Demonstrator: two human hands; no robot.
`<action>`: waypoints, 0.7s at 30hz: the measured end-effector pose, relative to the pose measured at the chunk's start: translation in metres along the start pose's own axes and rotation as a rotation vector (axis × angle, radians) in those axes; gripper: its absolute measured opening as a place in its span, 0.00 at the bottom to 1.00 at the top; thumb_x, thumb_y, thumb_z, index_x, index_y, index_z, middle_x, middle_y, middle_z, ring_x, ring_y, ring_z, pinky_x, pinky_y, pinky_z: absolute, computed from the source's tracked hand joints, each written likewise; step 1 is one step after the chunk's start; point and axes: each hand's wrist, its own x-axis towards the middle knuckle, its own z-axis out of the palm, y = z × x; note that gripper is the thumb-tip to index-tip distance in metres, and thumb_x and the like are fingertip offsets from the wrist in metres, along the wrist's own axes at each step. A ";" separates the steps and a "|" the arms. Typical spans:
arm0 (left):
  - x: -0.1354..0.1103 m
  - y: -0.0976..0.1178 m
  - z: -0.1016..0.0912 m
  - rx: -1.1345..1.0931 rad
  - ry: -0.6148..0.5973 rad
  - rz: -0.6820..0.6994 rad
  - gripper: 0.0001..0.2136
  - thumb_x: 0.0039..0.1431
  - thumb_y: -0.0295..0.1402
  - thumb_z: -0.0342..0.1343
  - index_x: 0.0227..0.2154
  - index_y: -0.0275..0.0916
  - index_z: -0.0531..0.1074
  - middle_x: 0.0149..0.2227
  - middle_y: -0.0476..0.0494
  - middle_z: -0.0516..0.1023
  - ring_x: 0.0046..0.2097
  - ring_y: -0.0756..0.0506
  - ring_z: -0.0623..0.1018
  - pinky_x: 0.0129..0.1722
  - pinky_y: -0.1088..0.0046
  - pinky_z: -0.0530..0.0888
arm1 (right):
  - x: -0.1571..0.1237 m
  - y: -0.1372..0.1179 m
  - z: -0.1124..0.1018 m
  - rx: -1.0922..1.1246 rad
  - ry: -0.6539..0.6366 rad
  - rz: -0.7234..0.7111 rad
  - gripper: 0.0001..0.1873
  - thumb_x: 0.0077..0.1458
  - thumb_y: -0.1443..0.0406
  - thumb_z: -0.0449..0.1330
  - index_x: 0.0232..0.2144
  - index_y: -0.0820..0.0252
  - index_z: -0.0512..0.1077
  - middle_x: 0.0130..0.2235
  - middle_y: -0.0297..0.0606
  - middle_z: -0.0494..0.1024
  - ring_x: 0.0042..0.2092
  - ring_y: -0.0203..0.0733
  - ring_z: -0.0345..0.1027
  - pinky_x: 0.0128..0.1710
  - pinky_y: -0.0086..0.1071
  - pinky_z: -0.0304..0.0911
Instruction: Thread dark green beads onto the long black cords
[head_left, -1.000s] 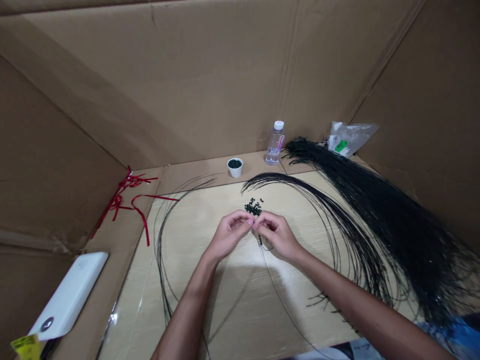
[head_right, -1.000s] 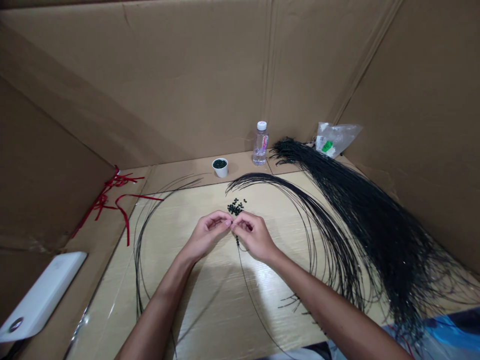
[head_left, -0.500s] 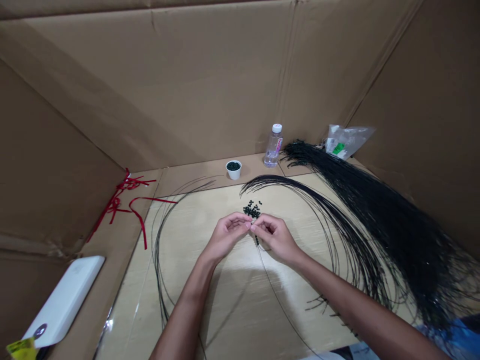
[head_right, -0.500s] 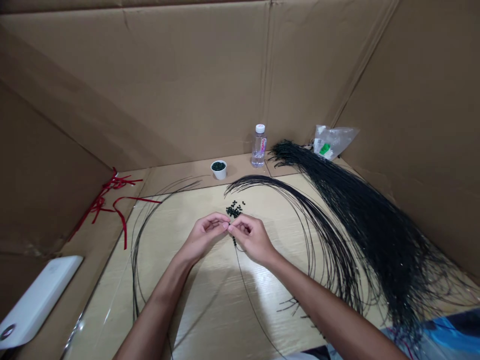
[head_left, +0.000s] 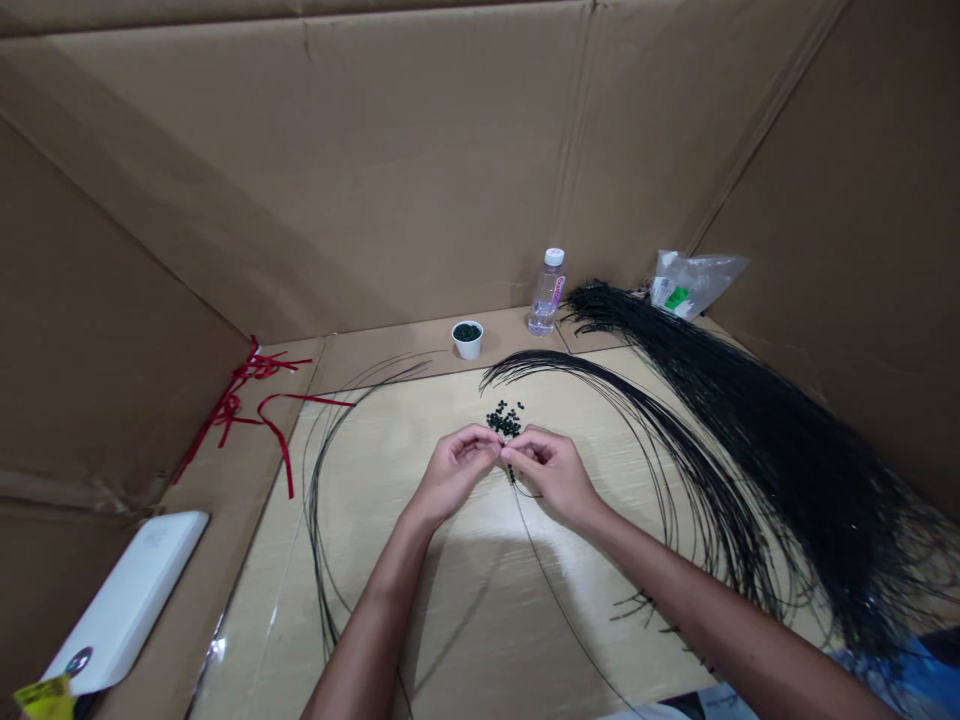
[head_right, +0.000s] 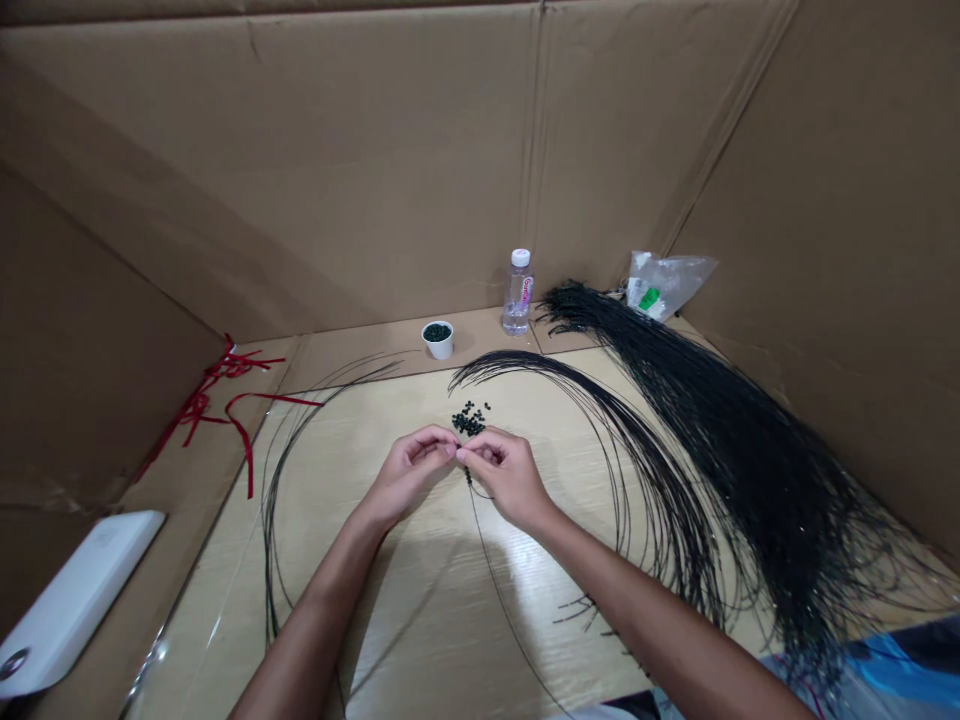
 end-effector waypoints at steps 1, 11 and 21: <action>0.000 0.000 0.000 0.012 0.000 0.015 0.15 0.54 0.44 0.74 0.33 0.38 0.82 0.34 0.43 0.82 0.38 0.45 0.79 0.43 0.69 0.76 | 0.000 0.000 0.000 0.003 0.003 -0.001 0.16 0.54 0.52 0.73 0.28 0.59 0.81 0.24 0.29 0.65 0.25 0.35 0.53 0.24 0.31 0.48; 0.001 -0.012 0.002 0.108 0.056 0.096 0.13 0.59 0.43 0.70 0.31 0.38 0.81 0.32 0.44 0.83 0.35 0.46 0.80 0.40 0.71 0.77 | -0.001 -0.006 0.001 -0.046 -0.017 -0.013 0.15 0.55 0.53 0.72 0.28 0.59 0.80 0.24 0.29 0.65 0.26 0.36 0.53 0.25 0.31 0.49; -0.001 -0.014 0.004 0.090 0.082 0.072 0.13 0.57 0.43 0.71 0.33 0.38 0.81 0.31 0.46 0.81 0.32 0.48 0.77 0.37 0.72 0.75 | -0.001 -0.004 0.000 -0.115 -0.013 -0.040 0.18 0.61 0.50 0.68 0.30 0.59 0.79 0.27 0.32 0.70 0.28 0.38 0.58 0.28 0.32 0.54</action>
